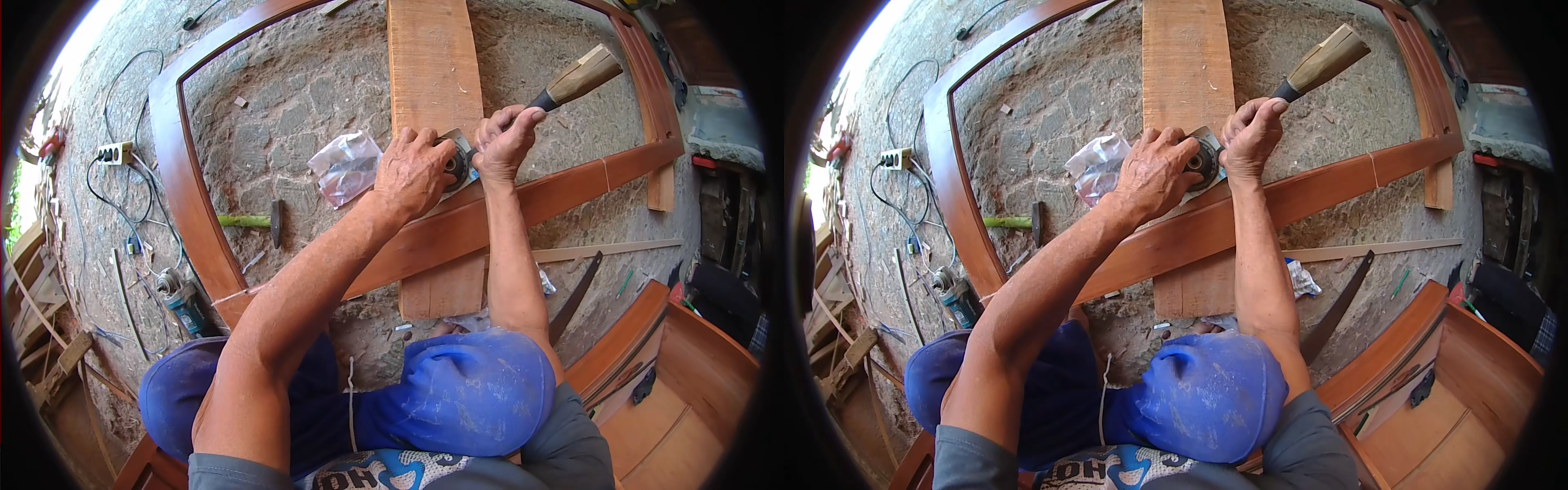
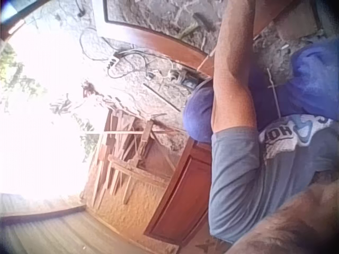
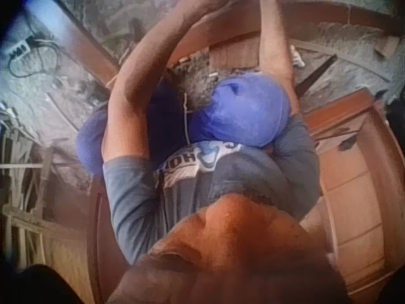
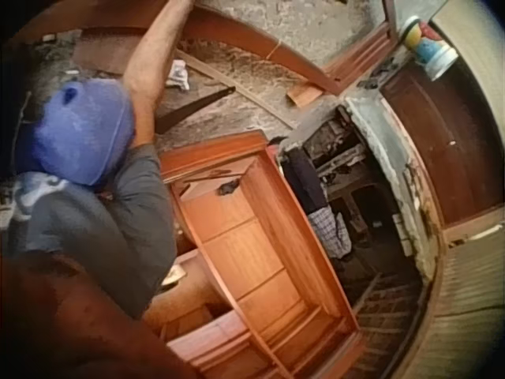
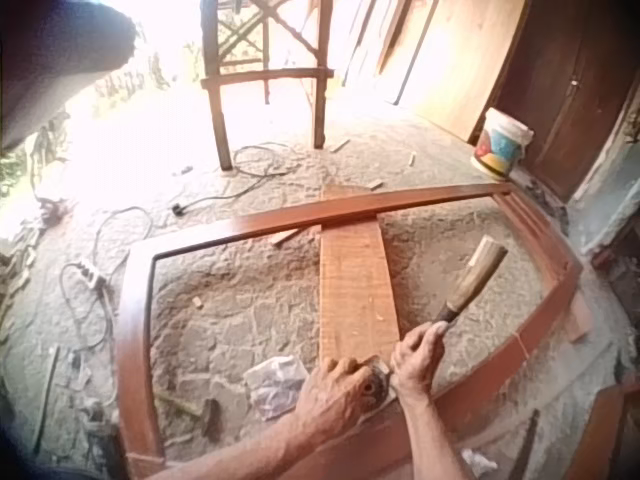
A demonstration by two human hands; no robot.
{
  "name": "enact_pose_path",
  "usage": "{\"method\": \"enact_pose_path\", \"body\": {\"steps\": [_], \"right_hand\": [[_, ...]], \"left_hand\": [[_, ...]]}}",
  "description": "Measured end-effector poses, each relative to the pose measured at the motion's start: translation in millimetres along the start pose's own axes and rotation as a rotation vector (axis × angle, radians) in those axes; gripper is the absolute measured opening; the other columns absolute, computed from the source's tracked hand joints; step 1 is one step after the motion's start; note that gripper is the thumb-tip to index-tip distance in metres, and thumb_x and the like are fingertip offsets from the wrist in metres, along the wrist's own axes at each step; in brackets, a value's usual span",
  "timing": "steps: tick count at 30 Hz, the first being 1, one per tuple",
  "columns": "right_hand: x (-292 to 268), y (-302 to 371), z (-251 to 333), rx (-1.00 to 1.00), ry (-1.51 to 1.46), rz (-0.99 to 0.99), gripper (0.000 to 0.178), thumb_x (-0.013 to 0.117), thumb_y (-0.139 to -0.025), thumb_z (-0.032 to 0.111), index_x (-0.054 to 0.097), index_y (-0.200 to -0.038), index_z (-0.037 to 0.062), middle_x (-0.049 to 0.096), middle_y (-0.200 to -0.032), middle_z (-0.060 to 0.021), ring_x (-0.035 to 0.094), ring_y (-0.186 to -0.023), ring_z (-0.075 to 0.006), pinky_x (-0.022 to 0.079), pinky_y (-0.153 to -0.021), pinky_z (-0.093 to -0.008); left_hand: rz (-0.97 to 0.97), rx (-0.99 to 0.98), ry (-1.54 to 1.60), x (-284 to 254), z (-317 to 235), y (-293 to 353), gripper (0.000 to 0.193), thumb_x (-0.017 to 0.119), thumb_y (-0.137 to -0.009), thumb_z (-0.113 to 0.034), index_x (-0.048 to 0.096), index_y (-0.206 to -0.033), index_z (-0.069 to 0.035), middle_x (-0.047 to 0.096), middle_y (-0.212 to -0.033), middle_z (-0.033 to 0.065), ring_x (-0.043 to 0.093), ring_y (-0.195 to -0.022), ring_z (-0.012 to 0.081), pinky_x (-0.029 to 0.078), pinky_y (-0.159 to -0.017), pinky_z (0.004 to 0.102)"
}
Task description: The person sharpens a circular metal tool using a wooden mallet and a small piece of wood as a guide. They then attach the sharpened tool to an angle grinder and use it to smooth the surface of a wooden frame.
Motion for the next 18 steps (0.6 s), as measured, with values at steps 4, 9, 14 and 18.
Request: {"method": "enact_pose_path", "body": {"steps": [4,9,14,18], "right_hand": [[2.2,2.0,0.7,0.003,0.008,0.070,0.069,0.042,-0.091,0.079,0.035,-0.070,0.0129,0.027,-0.051,0.0050,0.028,-0.039,-0.0074,0.023,-0.037,-0.0254],[11.5,-0.9,-3.6,0.024,0.004,0.169,0.070,0.043,-0.091,0.078,0.036,-0.070,0.0116,0.026,-0.052,0.0051,0.026,-0.040,-0.0070,0.020,-0.038,-0.0259],[10.0,4.8,1.7,-0.005,0.001,0.171,0.070,0.041,-0.091,0.078,0.036,-0.069,0.0116,0.025,-0.051,0.0050,0.025,-0.039,-0.0071,0.019,-0.038,-0.0261],[7.0,5.5,3.6,-0.023,0.011,0.146,0.071,0.040,-0.092,0.079,0.035,-0.069,0.0117,0.025,-0.050,0.0049,0.025,-0.039,-0.0074,0.019,-0.038,-0.0261]], "left_hand": [[0.009,-0.002,-0.013,-1.0,-4.5,0.2,0.036,0.076,-0.082,-0.026,0.063,-0.113,-0.012,0.058,-0.121,0.0147,0.055,-0.112,0.0393,0.045,-0.096,0.0499],[0.023,-0.010,-0.020,-4.6,-1.5,-1.6,0.031,0.075,-0.083,-0.026,0.064,-0.110,-0.014,0.058,-0.121,0.0149,0.055,-0.110,0.0401,0.046,-0.093,0.0523],[0.012,0.015,-0.029,-4.7,-2.3,-1.2,0.030,0.075,-0.083,-0.027,0.063,-0.107,-0.013,0.059,-0.120,0.0156,0.056,-0.108,0.0407,0.047,-0.090,0.0523],[0.006,0.024,-0.046,-4.9,-4.1,-3.4,0.031,0.076,-0.083,-0.028,0.063,-0.107,-0.013,0.059,-0.119,0.0162,0.057,-0.106,0.0406,0.047,-0.090,0.0525]]}}
Point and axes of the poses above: each hand's wrist, its own y-axis away from the middle knuckle, its own x-axis out of the palm, z = x × y, the point moved 9 cm from there along -y, towards the middle knuckle
